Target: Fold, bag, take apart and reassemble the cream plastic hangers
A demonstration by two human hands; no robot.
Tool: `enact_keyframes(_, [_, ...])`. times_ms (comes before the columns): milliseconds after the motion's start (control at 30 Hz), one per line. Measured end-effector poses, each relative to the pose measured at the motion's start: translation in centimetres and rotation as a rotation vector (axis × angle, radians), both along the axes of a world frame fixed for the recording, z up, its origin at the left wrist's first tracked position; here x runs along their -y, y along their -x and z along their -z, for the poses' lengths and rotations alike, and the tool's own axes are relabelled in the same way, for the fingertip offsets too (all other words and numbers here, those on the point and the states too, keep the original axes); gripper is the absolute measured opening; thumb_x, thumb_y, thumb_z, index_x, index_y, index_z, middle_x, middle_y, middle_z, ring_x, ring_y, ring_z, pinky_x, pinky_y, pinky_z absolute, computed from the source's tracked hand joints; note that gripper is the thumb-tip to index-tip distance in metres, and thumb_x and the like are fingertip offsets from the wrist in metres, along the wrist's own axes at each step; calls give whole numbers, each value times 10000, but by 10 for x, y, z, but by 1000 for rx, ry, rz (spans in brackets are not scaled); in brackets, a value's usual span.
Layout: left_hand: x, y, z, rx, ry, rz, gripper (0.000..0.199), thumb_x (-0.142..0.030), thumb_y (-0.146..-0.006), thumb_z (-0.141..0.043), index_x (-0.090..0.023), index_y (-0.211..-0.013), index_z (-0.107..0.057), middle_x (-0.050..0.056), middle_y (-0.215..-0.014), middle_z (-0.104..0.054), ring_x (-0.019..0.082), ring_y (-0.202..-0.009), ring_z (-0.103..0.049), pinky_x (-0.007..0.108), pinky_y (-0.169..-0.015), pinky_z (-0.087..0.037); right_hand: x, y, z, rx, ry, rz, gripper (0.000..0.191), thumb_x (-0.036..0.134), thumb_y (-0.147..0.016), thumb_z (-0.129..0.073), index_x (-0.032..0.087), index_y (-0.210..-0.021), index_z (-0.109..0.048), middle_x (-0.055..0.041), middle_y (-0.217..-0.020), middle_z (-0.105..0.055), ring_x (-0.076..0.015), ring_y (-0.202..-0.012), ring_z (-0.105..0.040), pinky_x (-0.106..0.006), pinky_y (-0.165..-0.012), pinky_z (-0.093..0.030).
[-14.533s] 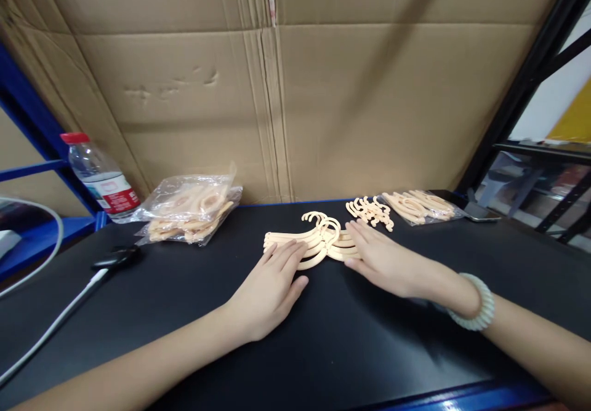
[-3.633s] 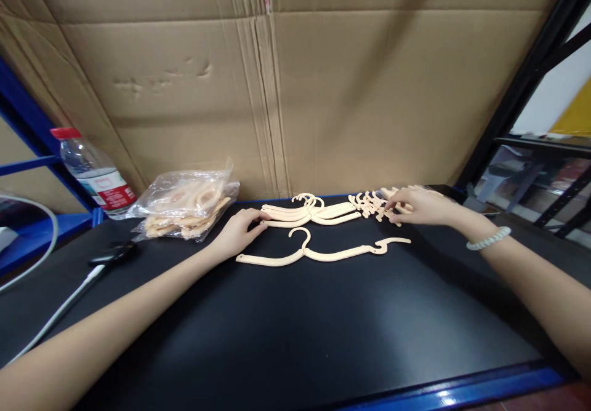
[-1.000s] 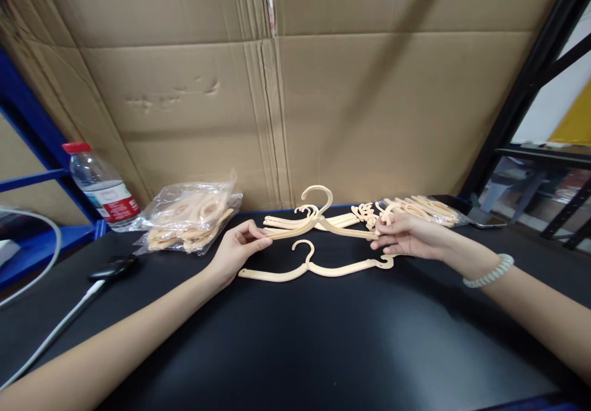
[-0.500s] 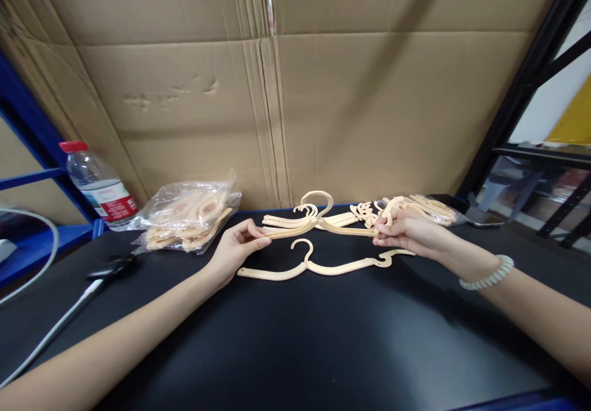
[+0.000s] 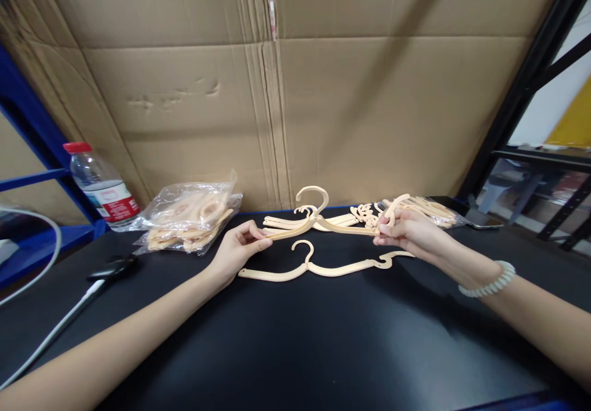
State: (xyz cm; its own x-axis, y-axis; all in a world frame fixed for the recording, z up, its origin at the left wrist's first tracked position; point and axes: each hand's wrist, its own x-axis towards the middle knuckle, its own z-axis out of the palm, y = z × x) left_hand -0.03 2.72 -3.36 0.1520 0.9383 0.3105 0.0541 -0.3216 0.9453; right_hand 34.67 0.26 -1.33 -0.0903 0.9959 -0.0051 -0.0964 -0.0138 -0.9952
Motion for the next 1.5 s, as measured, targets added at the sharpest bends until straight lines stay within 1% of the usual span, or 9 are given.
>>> enact_keyframes(233, [1, -1, -2, -39, -6, -2, 340, -306, -598, -828, -174, -606, -515, 26, -753, -703, 178, -759, -659, 285, -728, -487, 1, 2, 2, 11, -43, 45, 262, 151, -585, -773, 205, -638, -521, 10, -685, -573, -145, -639, -610, -376, -778, -586])
enact_keyframes(500, [1, -1, -2, -38, 2, 23, 325, -299, -607, -829, -176, -607, -528, 21, -733, -710, 167, -736, -652, 278, -718, -485, 3, 6, -2, 19, -65, 59, 258, 188, -546, -786, 200, -590, -533, 18, -654, -531, -123, -598, -566, -335, -709, -578])
enact_keyframes(600, [1, -1, -1, -37, -3, 6, 331, -307, -605, -833, -174, -608, -530, 18, -724, -703, 160, -718, -641, 277, -714, -482, 3, 5, -2, -4, -51, 40, 230, 156, -543, -760, 196, -585, -537, 11, -660, -536, -128, -611, -570, -344, -726, -575])
enact_keyframes(800, [3, -2, -4, -53, -30, -13, 326, -305, -600, -833, -174, -604, -534, 23, -755, -700, 171, -766, -644, 290, -751, -488, -4, -2, 2, -30, -4, -39, 264, 109, -577, -745, 200, -585, -497, 9, -646, -514, -135, -617, -555, -417, -799, -574])
enact_keyframes(1000, [7, -4, -6, -100, -60, -21, 327, -340, -628, -816, -179, -610, -532, 21, -726, -684, 179, -746, -650, 299, -734, -502, -5, 1, 6, -67, -28, 21, 262, 117, -565, -767, 189, -580, -516, 9, -673, -515, -136, -647, -562, -424, -821, -576])
enact_keyframes(1100, [9, -5, -7, -125, -61, -9, 344, -359, -647, -806, -180, -608, -515, 29, -736, -686, 190, -772, -659, 302, -736, -506, -2, 3, 7, -79, -56, 57, 254, 143, -572, -780, 181, -568, -529, 4, -682, -531, -135, -659, -577, -417, -849, -569])
enact_keyframes(1233, [8, -4, -7, -134, -69, 12, 341, -361, -665, -796, -180, -613, -512, 37, -749, -686, 192, -777, -658, 301, -732, -505, 1, 7, 5, -68, -113, 146, 243, 187, -542, -813, 183, -626, -584, 11, -661, -561, -148, -642, -617, -399, -795, -584])
enact_keyframes(1367, [9, -5, -6, -190, -144, 31, 306, -350, -703, -763, -181, -627, -519, 35, -763, -669, 189, -779, -644, 299, -731, -502, 2, 9, 3, -10, -164, 172, 305, 248, -538, -841, 189, -683, -580, 3, -670, -607, -167, -631, -651, -363, -703, -587])
enact_keyframes(1500, [15, -8, -9, -364, -297, 0, 197, -333, -757, -701, -192, -732, -566, -3, -702, -611, 152, -666, -577, 266, -653, -472, 3, 10, 2, 24, -153, 114, 318, 309, -594, -835, 196, -767, -593, -2, -723, -635, -183, -682, -679, -349, -696, -578])
